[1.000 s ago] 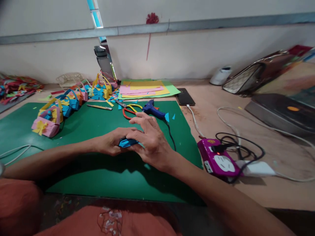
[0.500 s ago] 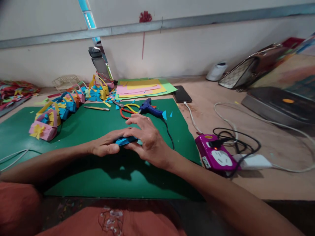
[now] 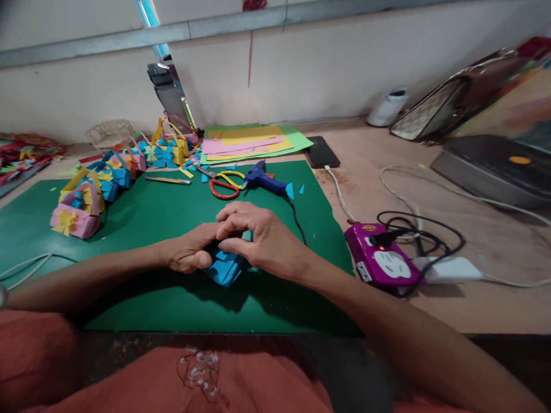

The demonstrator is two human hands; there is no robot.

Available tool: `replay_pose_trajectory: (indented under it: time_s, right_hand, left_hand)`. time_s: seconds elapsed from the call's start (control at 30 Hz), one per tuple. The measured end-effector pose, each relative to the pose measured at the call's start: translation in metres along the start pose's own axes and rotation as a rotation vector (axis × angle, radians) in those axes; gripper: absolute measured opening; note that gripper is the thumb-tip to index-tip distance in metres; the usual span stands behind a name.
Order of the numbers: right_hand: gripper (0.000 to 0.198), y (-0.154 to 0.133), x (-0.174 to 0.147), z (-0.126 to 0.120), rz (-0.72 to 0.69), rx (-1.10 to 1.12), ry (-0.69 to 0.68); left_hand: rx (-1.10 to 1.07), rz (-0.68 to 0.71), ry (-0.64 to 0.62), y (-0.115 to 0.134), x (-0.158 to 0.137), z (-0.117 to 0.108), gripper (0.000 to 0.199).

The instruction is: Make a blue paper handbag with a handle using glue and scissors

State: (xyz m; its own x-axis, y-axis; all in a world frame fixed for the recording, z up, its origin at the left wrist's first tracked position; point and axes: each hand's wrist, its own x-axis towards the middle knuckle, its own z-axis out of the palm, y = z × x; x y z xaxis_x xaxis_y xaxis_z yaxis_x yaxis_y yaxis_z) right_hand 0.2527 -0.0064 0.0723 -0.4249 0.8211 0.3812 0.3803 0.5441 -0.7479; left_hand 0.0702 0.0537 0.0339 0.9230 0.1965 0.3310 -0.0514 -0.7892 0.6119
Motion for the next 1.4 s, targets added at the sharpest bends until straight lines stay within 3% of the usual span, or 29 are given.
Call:
replay_pose_trajectory:
  time_s: [0.13, 0.23, 0.37, 0.6, 0.73, 0.83, 0.93, 1.03, 1.23, 1.4]
  right_hand:
    - [0.006, 0.004, 0.000, 0.003, 0.027, 0.003, -0.002]
    - [0.008, 0.006, 0.000, 0.005, 0.030, 0.014, 0.007]
    - [0.007, 0.006, -0.001, 0.007, 0.054, -0.015, 0.100]
    - [0.007, 0.009, -0.002, 0.009, 0.029, -0.101, 0.187]
    - [0.008, 0.010, -0.004, 0.005, 0.032, -0.221, 0.224]
    - [0.020, 0.006, -0.009, 0.007, 0.008, -0.388, 0.110]
    - [0.055, -0.001, -0.020, 0.017, -0.023, -0.628, -0.137]
    - [0.073, -0.003, -0.029, 0.029, -0.017, -0.822, -0.260]
    - [0.066, 0.003, -0.030, 0.031, 0.036, -0.851, -0.346]
    - [0.061, 0.013, -0.024, 0.029, -0.052, -0.791, -0.311]
  left_hand:
    - [0.139, -0.026, 0.014, 0.005, -0.004, 0.007, 0.079]
    - [0.335, -0.071, -0.043, 0.011, -0.005, 0.014, 0.087]
    - [0.493, -0.111, -0.151, 0.013, -0.001, 0.020, 0.069]
    - [0.475, -0.012, -0.174, 0.008, 0.001, 0.021, 0.058]
    - [0.492, -0.060, -0.064, 0.008, -0.013, 0.009, 0.079]
    - [0.521, -0.150, -0.021, 0.005, -0.033, -0.003, 0.097]
    - [0.491, -0.234, -0.061, -0.001, -0.051, -0.008, 0.099]
    - [0.433, -0.210, -0.075, -0.009, -0.058, -0.007, 0.094]
    - [0.417, -0.047, -0.013, -0.014, -0.050, -0.006, 0.080]
    - [0.501, -0.038, 0.014, -0.015, -0.049, 0.002, 0.076]
